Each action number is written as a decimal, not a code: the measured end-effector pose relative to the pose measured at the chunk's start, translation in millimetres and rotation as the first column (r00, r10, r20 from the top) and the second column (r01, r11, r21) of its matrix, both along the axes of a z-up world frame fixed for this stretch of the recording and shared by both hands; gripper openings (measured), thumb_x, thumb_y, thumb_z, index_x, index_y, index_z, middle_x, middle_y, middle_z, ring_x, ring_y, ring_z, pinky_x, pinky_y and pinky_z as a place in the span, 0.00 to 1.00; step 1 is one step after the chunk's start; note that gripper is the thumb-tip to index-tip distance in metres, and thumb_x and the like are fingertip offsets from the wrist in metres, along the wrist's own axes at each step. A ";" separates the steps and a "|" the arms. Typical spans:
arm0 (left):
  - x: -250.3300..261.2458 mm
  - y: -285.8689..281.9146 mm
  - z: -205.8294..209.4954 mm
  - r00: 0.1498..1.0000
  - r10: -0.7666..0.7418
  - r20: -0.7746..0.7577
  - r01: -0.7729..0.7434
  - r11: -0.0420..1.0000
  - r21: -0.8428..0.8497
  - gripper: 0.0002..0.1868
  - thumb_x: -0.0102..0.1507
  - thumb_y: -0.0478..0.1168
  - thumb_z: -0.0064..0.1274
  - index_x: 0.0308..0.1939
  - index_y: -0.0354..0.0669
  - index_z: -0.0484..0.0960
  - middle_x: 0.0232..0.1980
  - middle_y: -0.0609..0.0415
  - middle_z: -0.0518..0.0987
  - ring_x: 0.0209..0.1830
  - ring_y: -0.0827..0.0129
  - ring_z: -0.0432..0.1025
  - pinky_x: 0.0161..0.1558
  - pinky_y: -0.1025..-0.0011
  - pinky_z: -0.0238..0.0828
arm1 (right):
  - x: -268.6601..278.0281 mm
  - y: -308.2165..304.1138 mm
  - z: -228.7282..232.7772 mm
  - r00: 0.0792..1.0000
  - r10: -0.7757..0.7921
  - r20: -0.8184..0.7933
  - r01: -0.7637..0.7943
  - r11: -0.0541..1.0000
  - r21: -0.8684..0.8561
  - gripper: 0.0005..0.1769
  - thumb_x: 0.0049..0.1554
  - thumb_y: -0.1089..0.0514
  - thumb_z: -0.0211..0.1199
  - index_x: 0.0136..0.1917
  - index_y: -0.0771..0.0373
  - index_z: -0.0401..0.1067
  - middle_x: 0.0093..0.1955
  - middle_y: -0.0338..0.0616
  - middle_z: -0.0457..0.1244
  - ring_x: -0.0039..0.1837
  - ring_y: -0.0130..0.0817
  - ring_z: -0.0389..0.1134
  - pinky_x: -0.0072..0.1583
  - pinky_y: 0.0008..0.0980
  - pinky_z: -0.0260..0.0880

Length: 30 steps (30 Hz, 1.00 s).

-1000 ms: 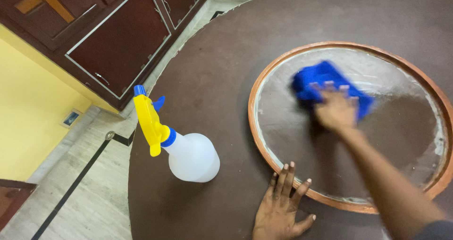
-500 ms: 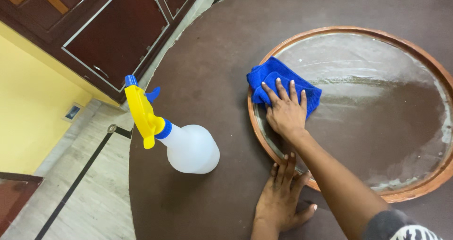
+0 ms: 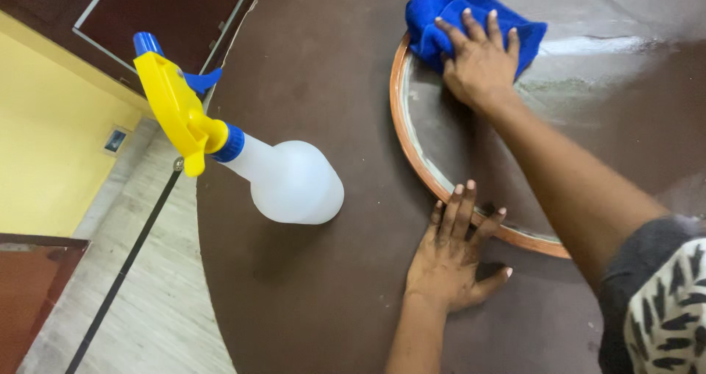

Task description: The person sprays a cleaning solution onto a round table and wipes the surface with a cloth, moving around the table to reach different sections.

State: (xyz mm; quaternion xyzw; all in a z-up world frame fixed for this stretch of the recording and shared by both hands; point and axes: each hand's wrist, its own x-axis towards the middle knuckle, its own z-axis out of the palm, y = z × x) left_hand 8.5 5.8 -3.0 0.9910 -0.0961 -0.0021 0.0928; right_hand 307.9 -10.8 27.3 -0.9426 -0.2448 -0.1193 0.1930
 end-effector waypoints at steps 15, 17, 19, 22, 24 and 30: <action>0.2 1.8 0.7 0.999 -0.024 0.027 0.025 0.999 -0.035 0.51 0.61 0.71 0.45 0.81 0.62 0.41 0.84 0.41 0.26 0.84 0.53 0.19 0.79 0.49 0.25 | 133.4 -168.2 -5.3 0.965 -0.249 -0.084 0.240 0.966 -0.099 0.36 0.61 0.40 0.50 0.82 0.37 0.54 0.86 0.42 0.43 0.84 0.57 0.37 0.75 0.71 0.34; -2.3 4.3 -0.8 0.997 -0.027 0.075 0.036 0.993 -0.108 0.51 0.62 0.68 0.49 0.82 0.60 0.43 0.85 0.40 0.29 0.86 0.50 0.23 0.81 0.48 0.27 | 137.6 -197.2 -8.4 0.970 -0.231 -0.078 0.221 0.968 -0.121 0.36 0.61 0.40 0.50 0.82 0.39 0.54 0.86 0.41 0.43 0.84 0.58 0.38 0.75 0.72 0.35; -3.6 5.7 -1.5 0.993 -0.034 0.113 0.054 0.983 -0.174 0.51 0.63 0.65 0.53 0.83 0.58 0.45 0.86 0.38 0.32 0.87 0.47 0.26 0.81 0.47 0.29 | 139.0 -214.3 -15.8 0.984 -0.169 -0.054 0.162 0.980 -0.118 0.38 0.59 0.40 0.51 0.82 0.39 0.54 0.86 0.40 0.43 0.85 0.55 0.38 0.76 0.69 0.34; -1.7 4.1 1.4 0.987 -0.047 0.153 0.081 0.970 -0.228 0.51 0.63 0.63 0.56 0.82 0.55 0.47 0.85 0.35 0.34 0.86 0.43 0.30 0.80 0.45 0.30 | 137.1 -229.1 -12.5 0.990 -0.131 -0.049 0.122 0.981 -0.153 0.39 0.58 0.42 0.51 0.82 0.38 0.52 0.85 0.38 0.43 0.84 0.51 0.38 0.76 0.67 0.35; -0.3 3.8 0.3 0.984 -0.060 0.166 0.097 0.970 -0.225 0.51 0.63 0.63 0.56 0.81 0.53 0.48 0.83 0.33 0.35 0.84 0.41 0.30 0.79 0.44 0.30 | 127.7 -230.6 -7.6 0.989 -0.130 -0.076 0.116 0.979 -0.170 0.38 0.59 0.42 0.51 0.82 0.36 0.52 0.85 0.36 0.43 0.84 0.49 0.38 0.76 0.66 0.35; 4.5 -0.1 -6.3 0.971 -0.063 0.230 0.104 0.980 -0.169 0.51 0.62 0.64 0.57 0.80 0.50 0.49 0.81 0.31 0.39 0.82 0.38 0.32 0.76 0.42 0.32 | 85.8 -256.4 9.2 0.986 -0.138 -0.089 0.119 0.974 -0.192 0.34 0.60 0.41 0.51 0.79 0.33 0.54 0.85 0.34 0.44 0.84 0.49 0.39 0.76 0.65 0.37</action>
